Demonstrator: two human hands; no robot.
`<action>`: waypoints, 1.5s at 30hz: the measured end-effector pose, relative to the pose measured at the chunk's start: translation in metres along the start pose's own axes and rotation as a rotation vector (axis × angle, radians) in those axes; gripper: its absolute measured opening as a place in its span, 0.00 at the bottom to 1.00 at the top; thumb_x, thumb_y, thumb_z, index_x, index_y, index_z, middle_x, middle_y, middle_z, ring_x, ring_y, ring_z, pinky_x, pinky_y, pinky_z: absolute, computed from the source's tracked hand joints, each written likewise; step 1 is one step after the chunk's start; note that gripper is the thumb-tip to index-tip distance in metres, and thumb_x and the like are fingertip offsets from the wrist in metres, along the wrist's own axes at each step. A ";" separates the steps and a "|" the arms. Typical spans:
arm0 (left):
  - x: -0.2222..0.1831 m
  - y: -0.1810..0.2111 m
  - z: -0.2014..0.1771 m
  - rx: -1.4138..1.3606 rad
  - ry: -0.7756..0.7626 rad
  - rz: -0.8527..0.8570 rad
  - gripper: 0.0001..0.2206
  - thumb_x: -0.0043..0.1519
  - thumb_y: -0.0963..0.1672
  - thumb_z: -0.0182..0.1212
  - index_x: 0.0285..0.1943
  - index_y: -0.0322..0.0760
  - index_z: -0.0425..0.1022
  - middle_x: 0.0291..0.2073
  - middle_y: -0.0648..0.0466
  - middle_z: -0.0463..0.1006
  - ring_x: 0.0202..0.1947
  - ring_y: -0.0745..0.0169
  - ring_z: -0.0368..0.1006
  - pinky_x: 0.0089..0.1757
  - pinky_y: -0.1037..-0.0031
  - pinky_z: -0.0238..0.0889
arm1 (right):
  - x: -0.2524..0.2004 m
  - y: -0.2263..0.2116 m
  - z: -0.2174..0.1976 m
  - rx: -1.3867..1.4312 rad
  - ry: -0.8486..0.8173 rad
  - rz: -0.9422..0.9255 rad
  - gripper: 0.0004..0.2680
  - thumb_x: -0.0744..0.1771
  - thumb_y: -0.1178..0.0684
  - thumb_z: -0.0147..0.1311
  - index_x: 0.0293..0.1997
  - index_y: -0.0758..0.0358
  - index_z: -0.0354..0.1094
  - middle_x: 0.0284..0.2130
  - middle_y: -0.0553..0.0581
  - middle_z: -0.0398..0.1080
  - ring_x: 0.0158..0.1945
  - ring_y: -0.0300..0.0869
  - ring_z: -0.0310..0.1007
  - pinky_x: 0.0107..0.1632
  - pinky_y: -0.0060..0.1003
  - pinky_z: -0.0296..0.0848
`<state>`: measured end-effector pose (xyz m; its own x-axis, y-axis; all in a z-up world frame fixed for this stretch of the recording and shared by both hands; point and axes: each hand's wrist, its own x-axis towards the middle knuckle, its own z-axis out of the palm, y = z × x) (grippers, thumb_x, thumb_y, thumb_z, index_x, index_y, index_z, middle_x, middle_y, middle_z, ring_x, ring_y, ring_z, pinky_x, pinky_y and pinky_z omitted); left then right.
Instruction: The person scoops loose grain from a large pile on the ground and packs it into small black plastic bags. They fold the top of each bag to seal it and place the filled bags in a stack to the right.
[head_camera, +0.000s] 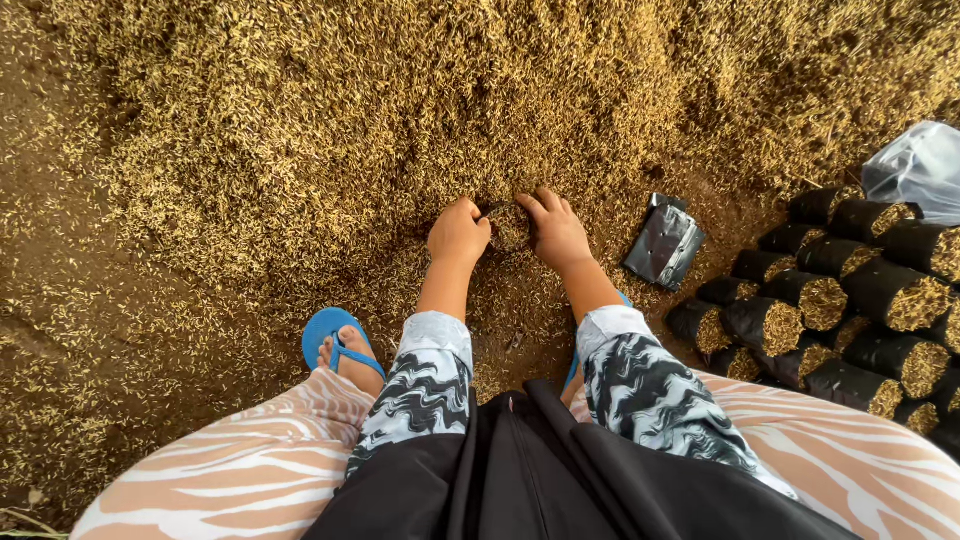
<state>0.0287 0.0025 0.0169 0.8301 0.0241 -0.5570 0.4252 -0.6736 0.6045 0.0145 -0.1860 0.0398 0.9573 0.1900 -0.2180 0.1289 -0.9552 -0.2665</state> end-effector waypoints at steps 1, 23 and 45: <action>0.000 -0.002 0.000 -0.003 -0.003 0.000 0.10 0.62 0.49 0.63 0.45 0.42 0.75 0.40 0.53 0.78 0.39 0.54 0.77 0.40 0.60 0.70 | -0.002 0.004 0.007 0.025 0.037 0.027 0.25 0.61 0.63 0.60 0.65 0.46 0.65 0.61 0.57 0.64 0.63 0.55 0.65 0.61 0.48 0.69; -0.018 0.000 -0.007 0.093 -0.245 -0.123 0.17 0.62 0.51 0.60 0.48 0.37 0.82 0.40 0.48 0.83 0.42 0.51 0.81 0.46 0.61 0.72 | 0.003 -0.041 -0.029 0.459 -0.110 0.205 0.13 0.66 0.58 0.52 0.57 0.59 0.73 0.44 0.61 0.77 0.41 0.50 0.78 0.48 0.45 0.76; -0.019 -0.003 -0.007 0.134 -0.233 0.008 0.17 0.62 0.51 0.54 0.48 0.41 0.82 0.42 0.48 0.83 0.45 0.48 0.79 0.45 0.58 0.71 | -0.043 -0.037 0.022 -0.187 0.147 -0.259 0.23 0.64 0.58 0.51 0.69 0.51 0.59 0.68 0.53 0.63 0.73 0.46 0.58 0.75 0.55 0.49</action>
<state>0.0138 0.0090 0.0299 0.7214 -0.1422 -0.6778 0.3541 -0.7653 0.5375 -0.0372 -0.1537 0.0383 0.9121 0.4093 -0.0245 0.4042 -0.9074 -0.1153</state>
